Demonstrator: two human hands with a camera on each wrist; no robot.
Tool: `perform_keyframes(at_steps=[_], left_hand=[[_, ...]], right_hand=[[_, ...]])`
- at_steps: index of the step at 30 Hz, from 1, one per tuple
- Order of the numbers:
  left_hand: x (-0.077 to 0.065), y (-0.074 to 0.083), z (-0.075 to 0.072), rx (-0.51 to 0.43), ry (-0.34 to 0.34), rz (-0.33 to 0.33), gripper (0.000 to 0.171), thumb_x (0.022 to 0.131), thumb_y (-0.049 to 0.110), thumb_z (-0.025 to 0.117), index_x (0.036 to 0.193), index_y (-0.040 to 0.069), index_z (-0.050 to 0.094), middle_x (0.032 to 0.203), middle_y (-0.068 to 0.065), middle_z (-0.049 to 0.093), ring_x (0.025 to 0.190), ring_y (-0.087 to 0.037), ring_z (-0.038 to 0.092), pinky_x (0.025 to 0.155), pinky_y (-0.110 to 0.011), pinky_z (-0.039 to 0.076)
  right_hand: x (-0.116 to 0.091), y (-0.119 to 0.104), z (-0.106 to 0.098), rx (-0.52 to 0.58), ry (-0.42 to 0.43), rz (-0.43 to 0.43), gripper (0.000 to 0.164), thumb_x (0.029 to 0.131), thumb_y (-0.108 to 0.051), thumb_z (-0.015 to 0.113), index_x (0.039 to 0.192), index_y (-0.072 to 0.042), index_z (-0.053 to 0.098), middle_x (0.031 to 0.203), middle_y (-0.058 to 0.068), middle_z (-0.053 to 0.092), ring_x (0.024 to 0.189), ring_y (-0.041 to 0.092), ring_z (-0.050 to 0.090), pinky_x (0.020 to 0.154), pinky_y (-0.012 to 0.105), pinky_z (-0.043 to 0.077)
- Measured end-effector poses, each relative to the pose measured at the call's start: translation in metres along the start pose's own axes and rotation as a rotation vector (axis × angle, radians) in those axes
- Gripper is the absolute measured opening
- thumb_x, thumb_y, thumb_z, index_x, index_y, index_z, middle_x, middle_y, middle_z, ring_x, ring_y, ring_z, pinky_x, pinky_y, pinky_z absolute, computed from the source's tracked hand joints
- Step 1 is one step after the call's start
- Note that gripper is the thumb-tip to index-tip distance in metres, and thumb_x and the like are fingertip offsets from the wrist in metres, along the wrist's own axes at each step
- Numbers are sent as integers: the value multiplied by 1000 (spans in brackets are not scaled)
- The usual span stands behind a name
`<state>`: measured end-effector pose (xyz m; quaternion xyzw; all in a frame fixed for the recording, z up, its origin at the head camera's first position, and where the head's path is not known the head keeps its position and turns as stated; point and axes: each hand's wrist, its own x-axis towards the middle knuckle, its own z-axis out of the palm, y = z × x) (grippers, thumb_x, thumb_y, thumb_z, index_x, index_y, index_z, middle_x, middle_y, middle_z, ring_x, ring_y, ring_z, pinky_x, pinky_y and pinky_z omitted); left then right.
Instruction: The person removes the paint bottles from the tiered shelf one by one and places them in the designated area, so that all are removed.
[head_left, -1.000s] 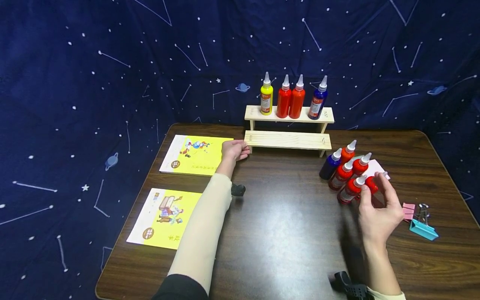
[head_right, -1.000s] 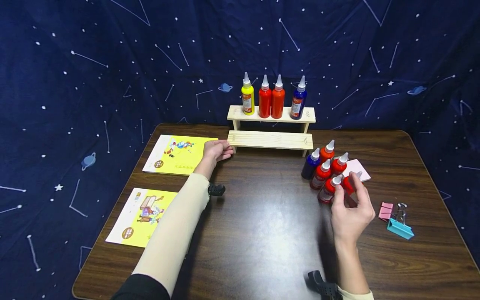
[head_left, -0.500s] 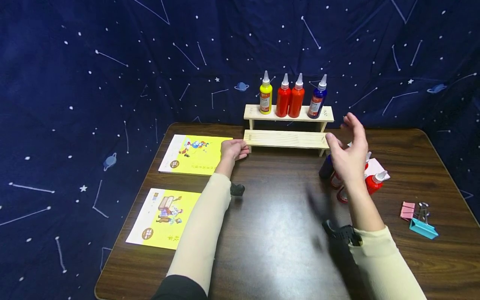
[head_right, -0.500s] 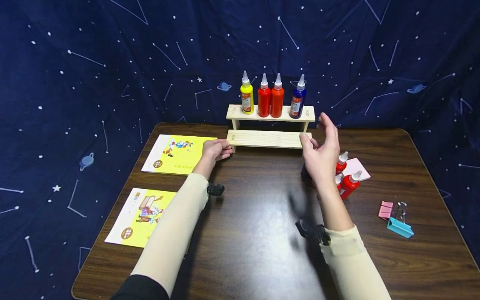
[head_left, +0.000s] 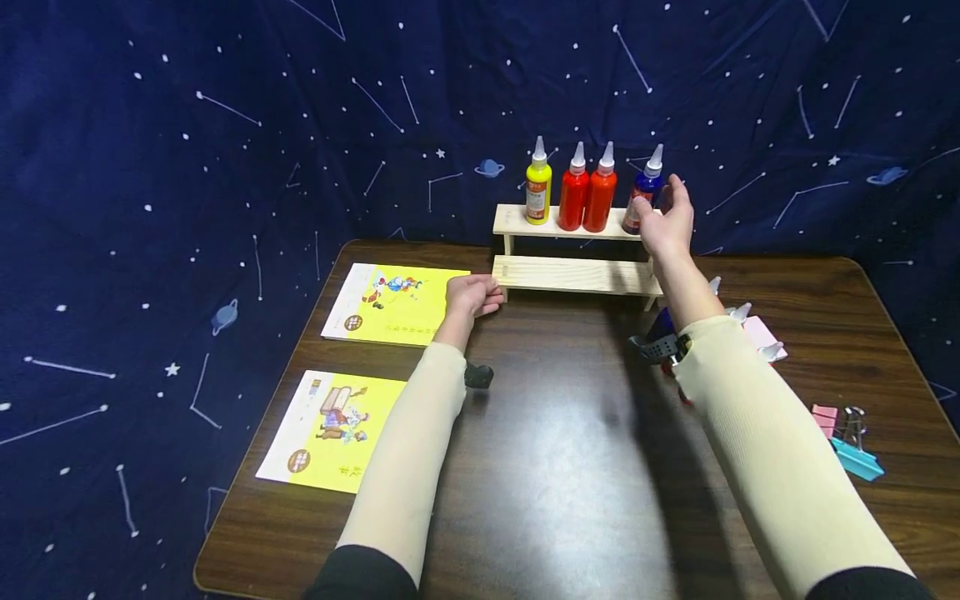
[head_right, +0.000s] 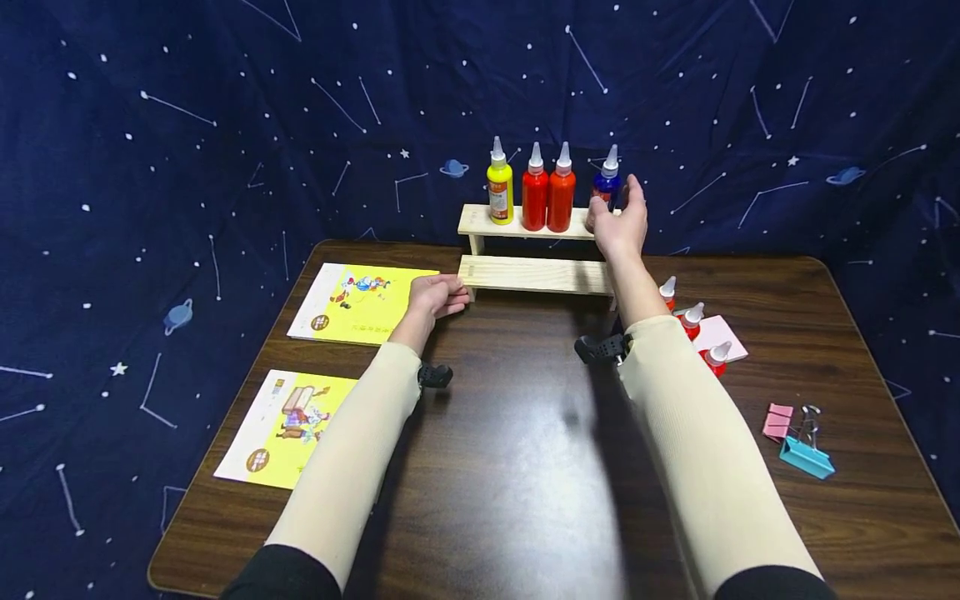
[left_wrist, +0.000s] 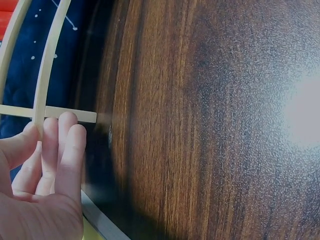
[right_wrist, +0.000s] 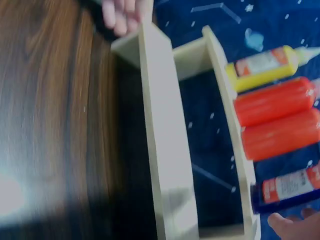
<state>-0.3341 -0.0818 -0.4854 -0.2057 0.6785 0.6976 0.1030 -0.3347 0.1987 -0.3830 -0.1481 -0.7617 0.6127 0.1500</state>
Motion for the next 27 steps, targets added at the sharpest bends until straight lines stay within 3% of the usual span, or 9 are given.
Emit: perform_keyframes(at_steps=[7,15,19,23,27], left_hand=[[2,-1,1,-6,3,-3,25,89,6,66,113,0,67,79,-9,69,81,-23,72,75,-35,59],[2,-3,2,-3,8,2,25,89,7,66,113,0,67,79,-8,69,75,-20,72,76,-36,59],[2,-3,1,3,12,3,26,90,7,66,114,0,67,85,-12,70,85,-25,72,77,-36,59],[2,-2,2,8,13,-1,25,90,7,66,114,1,67,90,-14,71,84,-24,72,75,-35,59],[3,-1,1,6,14,-11,25,89,7,66,114,1,68,91,-13,72,81,-22,72,73,-34,60]], right_hand=[[14,9,-5,-201,-105,-117,69,96,-15,51,154,-10,14,152,15,33,139,20,33,115,21,22],[15,13,-9,-308,-84,-151,58,94,-18,57,147,-9,34,135,22,51,124,30,48,109,37,36],[13,12,-4,-273,-43,-119,52,93,-17,60,140,-7,42,129,21,55,115,29,52,102,37,42],[6,12,2,-207,61,-74,49,90,-15,63,136,-8,47,124,18,55,108,26,54,95,29,45],[-13,7,8,29,177,-6,44,89,-9,65,131,-10,51,118,10,58,97,19,58,85,22,48]])
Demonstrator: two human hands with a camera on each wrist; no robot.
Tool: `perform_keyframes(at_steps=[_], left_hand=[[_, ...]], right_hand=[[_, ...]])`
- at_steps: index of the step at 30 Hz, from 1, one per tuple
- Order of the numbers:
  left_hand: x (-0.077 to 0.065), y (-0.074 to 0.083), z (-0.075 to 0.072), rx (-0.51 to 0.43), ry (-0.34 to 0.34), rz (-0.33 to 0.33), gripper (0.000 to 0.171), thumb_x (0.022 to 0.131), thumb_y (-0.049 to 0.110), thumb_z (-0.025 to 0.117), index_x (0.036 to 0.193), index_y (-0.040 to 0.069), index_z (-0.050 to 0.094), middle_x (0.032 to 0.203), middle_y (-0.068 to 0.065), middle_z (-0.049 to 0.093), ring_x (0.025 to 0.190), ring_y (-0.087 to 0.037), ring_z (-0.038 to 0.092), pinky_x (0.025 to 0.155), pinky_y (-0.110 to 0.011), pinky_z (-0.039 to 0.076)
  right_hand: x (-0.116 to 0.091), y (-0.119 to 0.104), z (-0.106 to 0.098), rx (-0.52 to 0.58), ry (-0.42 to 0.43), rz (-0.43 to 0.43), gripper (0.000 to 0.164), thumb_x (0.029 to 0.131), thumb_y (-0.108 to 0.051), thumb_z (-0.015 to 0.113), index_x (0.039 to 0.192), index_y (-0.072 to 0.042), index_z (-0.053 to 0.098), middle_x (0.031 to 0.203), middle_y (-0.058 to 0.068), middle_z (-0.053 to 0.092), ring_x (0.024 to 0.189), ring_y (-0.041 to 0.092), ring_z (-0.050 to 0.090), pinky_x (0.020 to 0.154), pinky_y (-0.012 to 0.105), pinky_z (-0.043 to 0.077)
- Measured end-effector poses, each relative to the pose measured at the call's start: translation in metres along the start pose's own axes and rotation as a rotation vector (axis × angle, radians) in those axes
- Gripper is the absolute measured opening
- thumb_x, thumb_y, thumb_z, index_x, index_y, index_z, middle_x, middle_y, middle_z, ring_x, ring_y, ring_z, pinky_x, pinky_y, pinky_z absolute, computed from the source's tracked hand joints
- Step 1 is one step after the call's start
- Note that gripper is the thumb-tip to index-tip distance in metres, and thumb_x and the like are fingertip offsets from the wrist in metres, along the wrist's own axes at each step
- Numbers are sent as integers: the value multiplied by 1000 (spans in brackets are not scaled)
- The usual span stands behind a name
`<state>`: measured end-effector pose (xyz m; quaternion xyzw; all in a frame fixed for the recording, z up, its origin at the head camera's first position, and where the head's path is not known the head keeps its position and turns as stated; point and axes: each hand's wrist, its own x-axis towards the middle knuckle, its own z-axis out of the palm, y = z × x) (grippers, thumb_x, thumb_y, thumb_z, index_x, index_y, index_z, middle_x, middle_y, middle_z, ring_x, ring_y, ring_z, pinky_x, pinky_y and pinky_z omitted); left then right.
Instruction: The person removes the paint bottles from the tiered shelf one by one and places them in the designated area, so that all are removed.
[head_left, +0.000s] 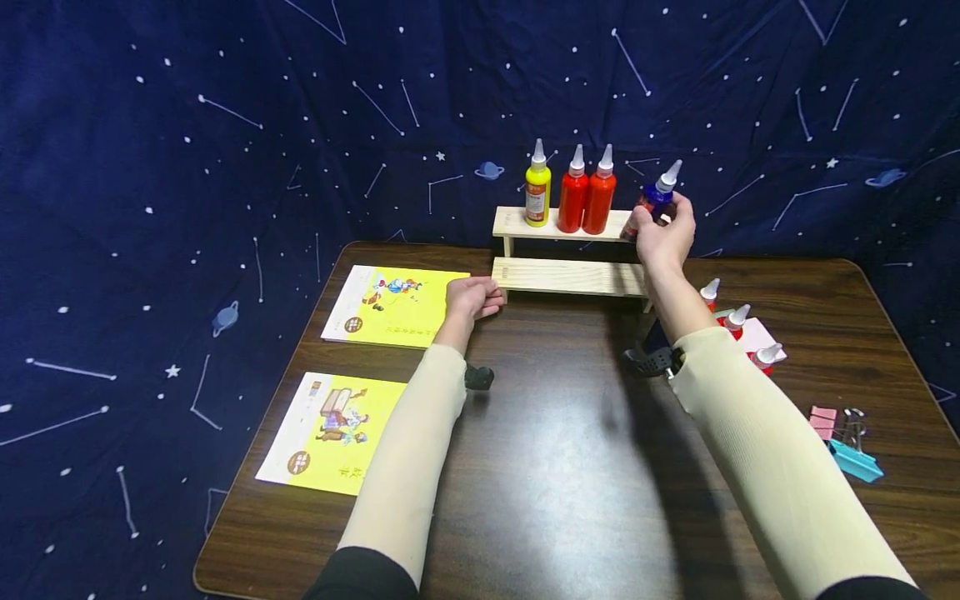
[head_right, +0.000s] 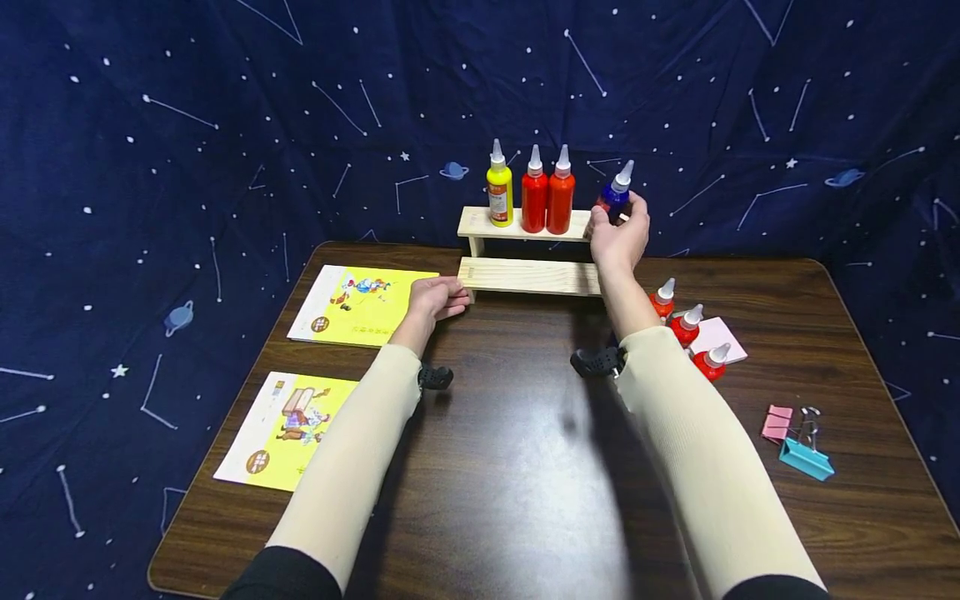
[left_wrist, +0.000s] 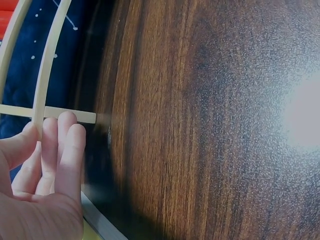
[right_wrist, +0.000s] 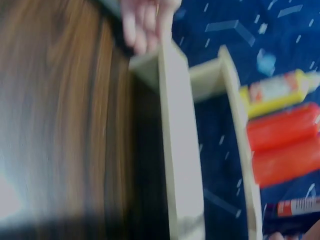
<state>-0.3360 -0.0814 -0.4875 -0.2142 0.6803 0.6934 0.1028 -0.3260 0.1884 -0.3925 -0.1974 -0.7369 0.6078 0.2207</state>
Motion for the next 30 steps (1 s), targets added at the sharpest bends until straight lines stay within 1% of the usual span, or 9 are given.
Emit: perform_keyframes(at_steps=[2,4,8,11,14,19,21,25,30], left_hand=[[0,1,-1,-2,-1,-6,25,89,7,67,114,2,68,91,-13,72,81,-21,72,73,-33,60],[0,1,-1,-7,-4,-9,25,89,7,67,114,2,68,92,-13,72,79,-20,72,72,-33,60],[-1,2,-1,-33,-19,-2,27,89,7,66,115,0,66,96,-17,72,73,-18,72,72,-32,60],[-2,2,-1,-47,-27,1,27,90,6,65,116,-1,65,98,-18,71,70,-17,71,72,-32,59],[-2,1,-1,-48,-31,-4,27,90,6,65,116,-1,65,98,-18,71,68,-16,71,73,-33,59],[-2,1,-1,-46,-33,0,27,90,5,65,116,-2,65,101,-20,70,69,-17,71,73,-33,59],[-2,1,-1,-45,-33,-1,27,89,5,65,115,-2,65,99,-20,71,71,-18,72,73,-33,59],[0,1,-1,-36,-32,-3,27,89,6,66,116,-1,65,94,-17,71,78,-21,72,71,-32,60],[0,1,-1,-9,-21,-20,29,90,9,66,117,2,66,94,-14,72,84,-21,72,71,-30,60]], right_hand=[[-13,-4,-1,159,42,22,42,87,-4,66,127,-9,54,114,8,59,94,18,58,84,23,49],[-29,-6,-5,271,60,18,41,86,-1,67,124,-8,56,111,6,58,94,17,58,85,24,50],[-66,-6,-21,374,22,-6,39,85,1,67,123,-5,57,106,5,60,95,16,58,83,25,51],[-99,6,-37,327,-63,-30,39,86,0,68,123,-4,56,106,2,60,95,13,59,81,22,52],[-131,28,-58,220,-138,-63,39,85,-1,70,122,-1,57,106,-4,62,97,11,59,83,18,50],[-173,71,-100,81,-184,-131,41,81,6,71,119,5,57,99,-14,63,91,5,60,78,11,49],[-187,84,-119,33,-169,-162,43,79,10,71,119,6,58,98,-17,63,89,2,60,76,9,50],[-206,98,-153,-32,-79,-198,42,76,17,69,116,12,57,97,-22,62,90,-3,61,74,7,51],[-200,117,-187,-96,68,-218,41,78,16,68,118,11,57,98,-24,60,90,-6,60,73,4,49]])
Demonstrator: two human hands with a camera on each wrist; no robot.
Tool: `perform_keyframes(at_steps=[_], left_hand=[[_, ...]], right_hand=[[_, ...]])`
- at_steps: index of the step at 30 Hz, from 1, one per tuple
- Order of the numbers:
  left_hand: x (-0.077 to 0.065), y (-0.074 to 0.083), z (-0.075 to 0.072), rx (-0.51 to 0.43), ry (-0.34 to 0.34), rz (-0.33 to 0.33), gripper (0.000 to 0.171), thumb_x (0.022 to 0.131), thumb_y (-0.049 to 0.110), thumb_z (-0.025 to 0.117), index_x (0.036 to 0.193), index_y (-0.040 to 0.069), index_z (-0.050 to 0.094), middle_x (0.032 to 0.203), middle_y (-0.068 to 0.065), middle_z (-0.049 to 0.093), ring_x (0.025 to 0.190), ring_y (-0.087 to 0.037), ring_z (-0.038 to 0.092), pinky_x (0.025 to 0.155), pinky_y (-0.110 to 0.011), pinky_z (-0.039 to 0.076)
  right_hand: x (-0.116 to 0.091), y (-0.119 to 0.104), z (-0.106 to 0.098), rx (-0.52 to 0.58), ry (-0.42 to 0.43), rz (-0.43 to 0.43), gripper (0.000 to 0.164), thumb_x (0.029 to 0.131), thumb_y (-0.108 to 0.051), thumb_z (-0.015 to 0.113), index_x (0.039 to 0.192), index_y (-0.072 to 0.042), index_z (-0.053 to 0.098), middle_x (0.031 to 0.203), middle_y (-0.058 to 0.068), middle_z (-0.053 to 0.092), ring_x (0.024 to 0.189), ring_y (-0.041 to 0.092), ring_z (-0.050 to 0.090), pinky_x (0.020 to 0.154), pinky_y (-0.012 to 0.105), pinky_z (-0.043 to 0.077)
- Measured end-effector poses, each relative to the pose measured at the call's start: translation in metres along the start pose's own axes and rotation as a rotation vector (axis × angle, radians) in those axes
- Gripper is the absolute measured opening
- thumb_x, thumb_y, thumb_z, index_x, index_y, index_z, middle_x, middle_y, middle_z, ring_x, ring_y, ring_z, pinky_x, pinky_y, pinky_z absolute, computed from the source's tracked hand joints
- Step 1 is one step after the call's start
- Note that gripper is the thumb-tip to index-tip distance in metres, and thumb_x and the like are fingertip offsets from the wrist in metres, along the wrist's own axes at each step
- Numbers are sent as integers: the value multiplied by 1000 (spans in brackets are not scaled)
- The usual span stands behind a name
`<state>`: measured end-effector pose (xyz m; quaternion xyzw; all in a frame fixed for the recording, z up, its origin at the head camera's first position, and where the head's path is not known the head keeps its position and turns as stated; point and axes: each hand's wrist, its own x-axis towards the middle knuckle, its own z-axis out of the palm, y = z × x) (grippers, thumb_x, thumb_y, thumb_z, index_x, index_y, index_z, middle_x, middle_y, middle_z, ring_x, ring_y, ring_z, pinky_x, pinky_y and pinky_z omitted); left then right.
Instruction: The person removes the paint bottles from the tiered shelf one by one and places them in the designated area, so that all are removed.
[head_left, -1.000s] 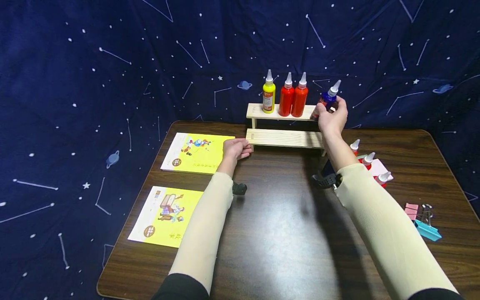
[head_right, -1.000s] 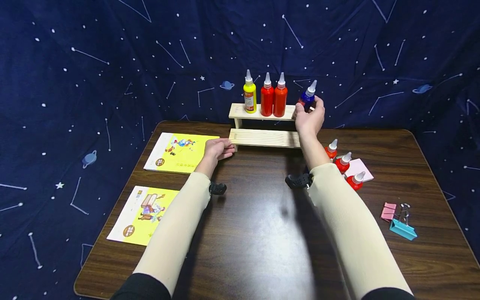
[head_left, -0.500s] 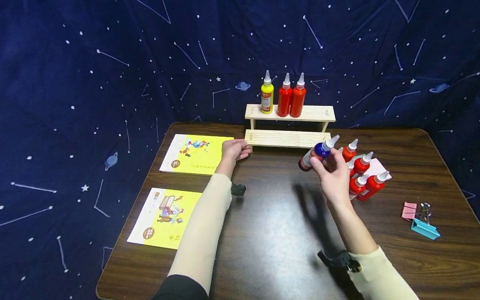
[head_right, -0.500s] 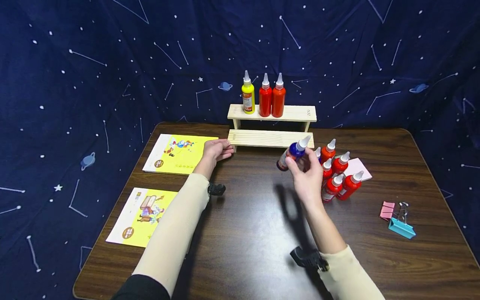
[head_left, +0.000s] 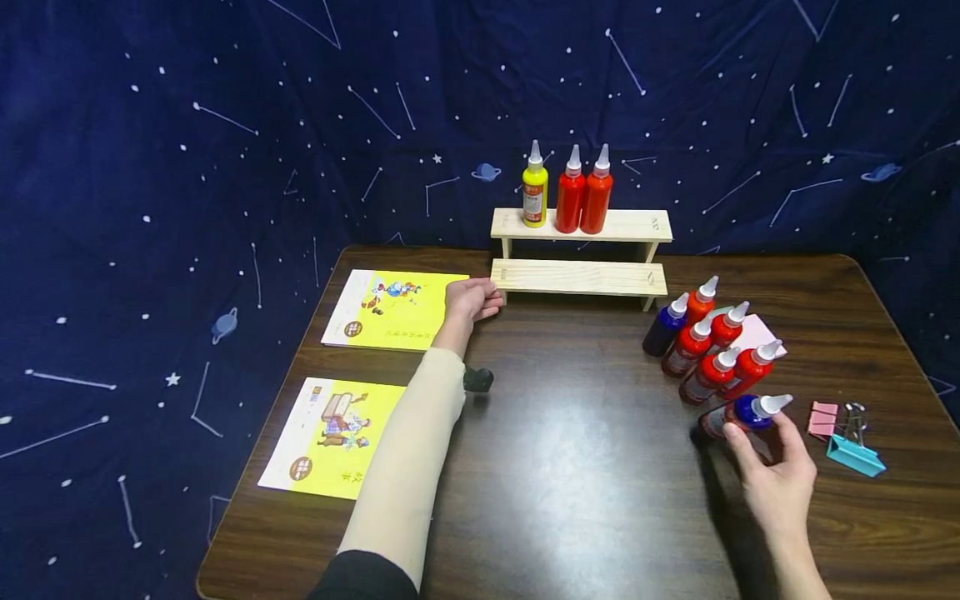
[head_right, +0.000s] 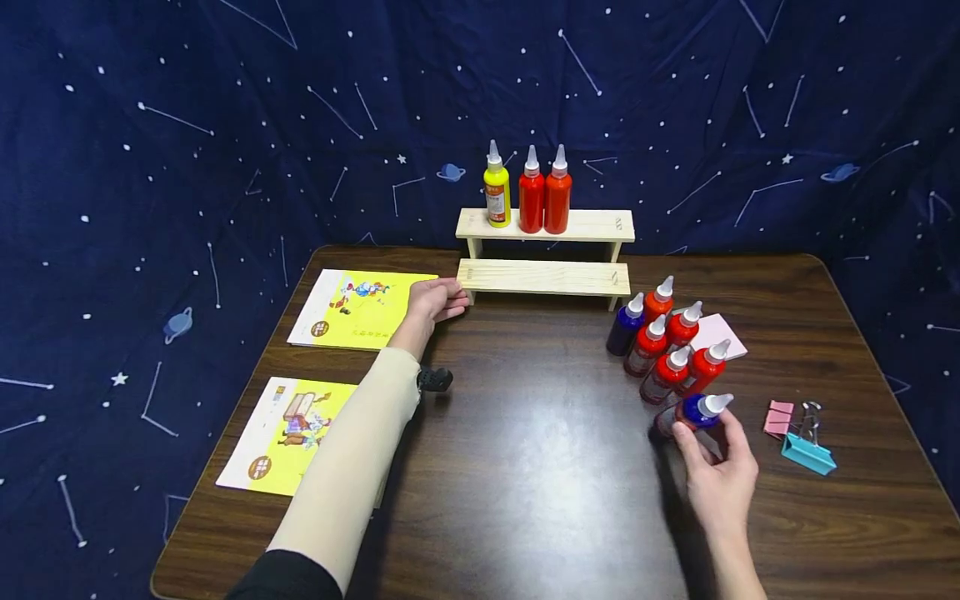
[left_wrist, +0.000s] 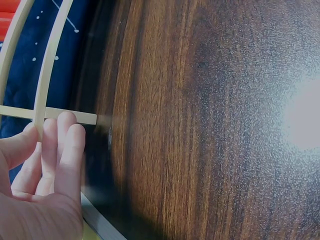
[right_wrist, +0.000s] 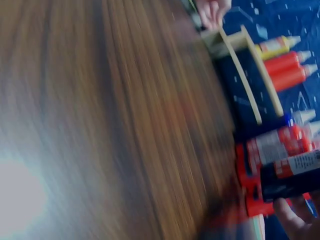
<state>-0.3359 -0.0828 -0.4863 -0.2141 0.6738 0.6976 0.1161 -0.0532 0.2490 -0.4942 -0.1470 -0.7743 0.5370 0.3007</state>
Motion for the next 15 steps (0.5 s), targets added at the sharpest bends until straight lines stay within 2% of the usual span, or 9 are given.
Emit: perform_keyframes(at_steps=[6,12,15], left_hand=[[-1,0,0,4,-4,-8,29,90,9,67,118,2,65,98,-15,72,89,-24,71,73,-31,59],[-2,1,0,9,-12,-3,29,90,10,67,118,2,66,103,-16,71,94,-26,70,74,-32,59],[-2,1,0,10,-11,-10,29,90,11,67,118,2,66,103,-15,71,94,-26,70,73,-31,60]], right_hand=[[17,19,-15,-144,110,-7,44,80,3,74,121,7,59,101,-29,54,93,-10,54,81,4,46],[28,28,-14,-160,156,14,45,81,-5,75,123,4,60,103,-22,57,94,-12,52,87,8,45],[30,31,-12,-169,145,28,45,82,-5,74,124,3,60,104,-19,57,94,-13,52,88,8,46]])
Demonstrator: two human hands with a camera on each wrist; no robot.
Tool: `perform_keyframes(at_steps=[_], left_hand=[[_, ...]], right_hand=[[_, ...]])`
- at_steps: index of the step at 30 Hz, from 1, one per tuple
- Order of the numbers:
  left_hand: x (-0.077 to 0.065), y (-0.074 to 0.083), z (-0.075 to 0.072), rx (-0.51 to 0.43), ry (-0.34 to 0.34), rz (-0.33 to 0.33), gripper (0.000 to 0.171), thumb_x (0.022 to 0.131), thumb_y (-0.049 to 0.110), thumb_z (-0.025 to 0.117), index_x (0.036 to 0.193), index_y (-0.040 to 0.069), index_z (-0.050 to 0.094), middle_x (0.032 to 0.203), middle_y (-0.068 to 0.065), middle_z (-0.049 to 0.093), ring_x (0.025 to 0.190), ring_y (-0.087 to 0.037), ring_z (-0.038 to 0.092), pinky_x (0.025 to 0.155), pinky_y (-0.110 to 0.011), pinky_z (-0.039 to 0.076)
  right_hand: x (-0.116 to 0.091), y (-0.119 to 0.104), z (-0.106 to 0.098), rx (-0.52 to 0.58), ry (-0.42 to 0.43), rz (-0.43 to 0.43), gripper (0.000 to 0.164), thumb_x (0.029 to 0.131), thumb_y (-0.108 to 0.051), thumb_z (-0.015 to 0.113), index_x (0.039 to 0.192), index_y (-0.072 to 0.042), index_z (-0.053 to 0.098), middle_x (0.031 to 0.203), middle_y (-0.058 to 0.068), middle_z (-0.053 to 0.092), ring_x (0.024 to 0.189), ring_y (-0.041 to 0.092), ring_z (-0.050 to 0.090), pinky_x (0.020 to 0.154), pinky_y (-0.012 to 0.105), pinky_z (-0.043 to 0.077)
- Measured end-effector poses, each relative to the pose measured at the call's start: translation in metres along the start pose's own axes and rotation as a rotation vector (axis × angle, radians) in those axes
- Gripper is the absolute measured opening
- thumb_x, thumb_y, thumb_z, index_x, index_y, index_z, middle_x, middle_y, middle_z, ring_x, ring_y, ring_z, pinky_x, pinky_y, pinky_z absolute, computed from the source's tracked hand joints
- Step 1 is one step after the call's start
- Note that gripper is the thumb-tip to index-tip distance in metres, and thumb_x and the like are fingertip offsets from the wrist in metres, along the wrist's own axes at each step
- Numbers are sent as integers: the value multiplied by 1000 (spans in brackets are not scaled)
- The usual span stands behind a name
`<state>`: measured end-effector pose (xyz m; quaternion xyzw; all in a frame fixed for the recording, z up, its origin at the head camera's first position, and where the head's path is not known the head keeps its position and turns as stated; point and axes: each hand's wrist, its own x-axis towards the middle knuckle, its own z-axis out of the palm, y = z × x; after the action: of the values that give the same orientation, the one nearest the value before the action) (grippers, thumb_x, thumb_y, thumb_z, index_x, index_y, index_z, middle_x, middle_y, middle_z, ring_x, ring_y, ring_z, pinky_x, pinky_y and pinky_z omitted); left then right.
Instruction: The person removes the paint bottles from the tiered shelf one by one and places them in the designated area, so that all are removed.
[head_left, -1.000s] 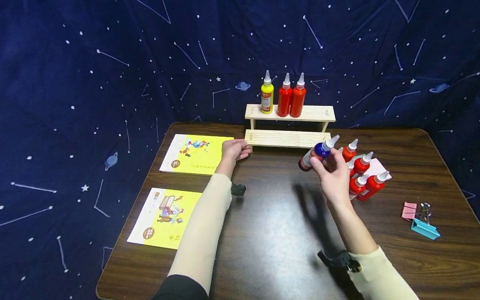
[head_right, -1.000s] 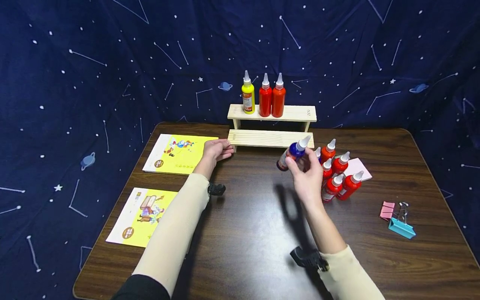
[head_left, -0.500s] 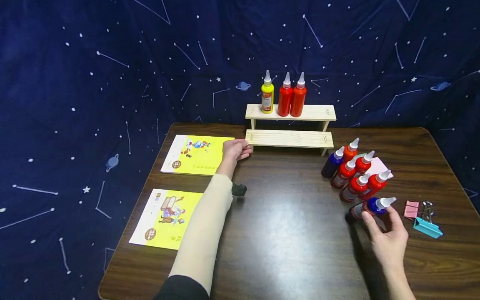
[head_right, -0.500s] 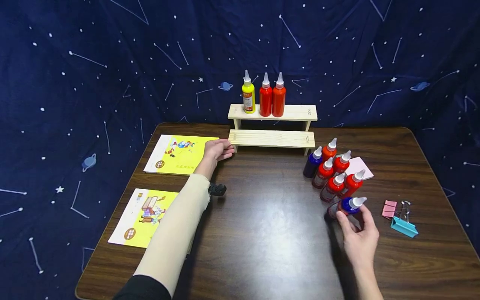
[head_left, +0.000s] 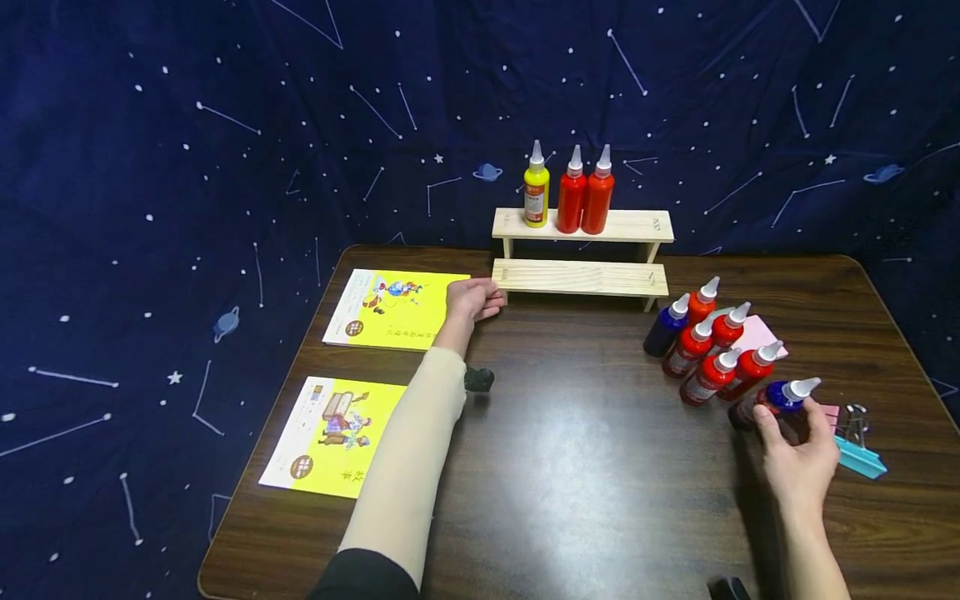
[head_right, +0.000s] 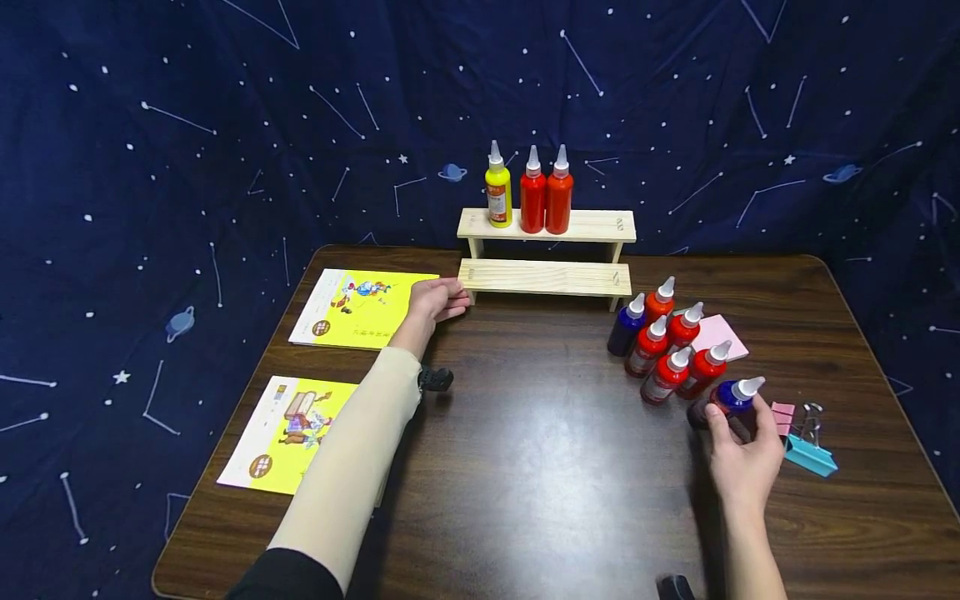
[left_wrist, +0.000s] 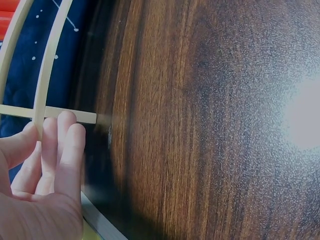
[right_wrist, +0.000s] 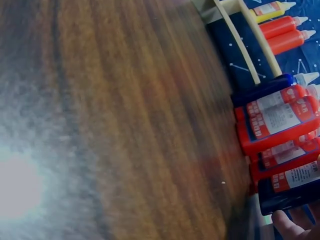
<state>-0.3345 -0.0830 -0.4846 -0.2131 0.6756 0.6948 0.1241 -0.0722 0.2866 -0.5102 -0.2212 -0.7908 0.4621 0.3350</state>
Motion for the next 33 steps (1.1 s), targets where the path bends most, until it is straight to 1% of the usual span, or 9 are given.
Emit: perform_keyframes(at_steps=[5,9,13,16,20,24,27,30,33], left_hand=[[0,0,1,-2,0,6,29,90,11,67,118,3,66,102,-15,71,93,-26,70,73,-31,59],[0,0,0,-4,4,13,28,90,11,67,116,2,66,101,-16,71,92,-25,70,75,-32,59],[0,0,0,4,7,-5,29,89,13,68,117,4,67,102,-15,71,91,-24,71,76,-31,59],[0,1,1,4,20,-9,27,89,13,68,115,5,68,96,-13,72,84,-21,72,71,-29,60],[-2,0,2,8,30,-1,24,89,12,67,112,5,69,91,-10,73,78,-18,72,67,-27,60],[-2,0,2,8,17,9,26,90,11,67,114,4,68,96,-13,72,85,-21,72,72,-29,59],[-1,-1,1,4,11,17,27,90,11,67,116,4,67,98,-14,72,87,-22,72,73,-30,59],[0,-1,1,10,14,21,28,90,11,66,117,3,66,97,-14,72,84,-21,72,74,-30,59],[0,-1,1,16,17,23,28,90,12,66,117,3,66,96,-14,72,80,-19,72,73,-30,59]], right_hand=[[2,4,3,-23,-42,7,46,84,-6,73,127,2,58,114,8,65,96,-13,52,89,8,46],[3,6,4,-47,-64,11,47,86,-8,71,130,0,56,120,27,61,96,-15,50,90,8,45],[2,6,4,-76,-79,30,47,87,-10,70,131,-2,55,121,27,61,95,-16,48,90,8,44],[2,1,2,-74,-92,78,52,87,-12,70,135,-6,52,124,24,59,100,-9,53,87,6,45],[1,-12,-2,17,12,104,56,85,-10,72,137,-12,51,128,12,58,106,6,57,81,5,47],[3,-36,-5,135,249,-69,47,83,-9,71,129,-11,59,124,-1,59,108,15,55,83,12,50],[7,-67,2,242,370,-257,39,79,-8,69,118,-2,63,122,3,58,109,21,53,87,19,50],[8,-106,16,324,361,-397,38,77,-8,68,112,6,63,120,13,59,108,26,53,91,24,50],[11,-137,37,337,220,-454,39,78,-8,68,114,6,62,122,17,57,110,25,53,92,23,50]])
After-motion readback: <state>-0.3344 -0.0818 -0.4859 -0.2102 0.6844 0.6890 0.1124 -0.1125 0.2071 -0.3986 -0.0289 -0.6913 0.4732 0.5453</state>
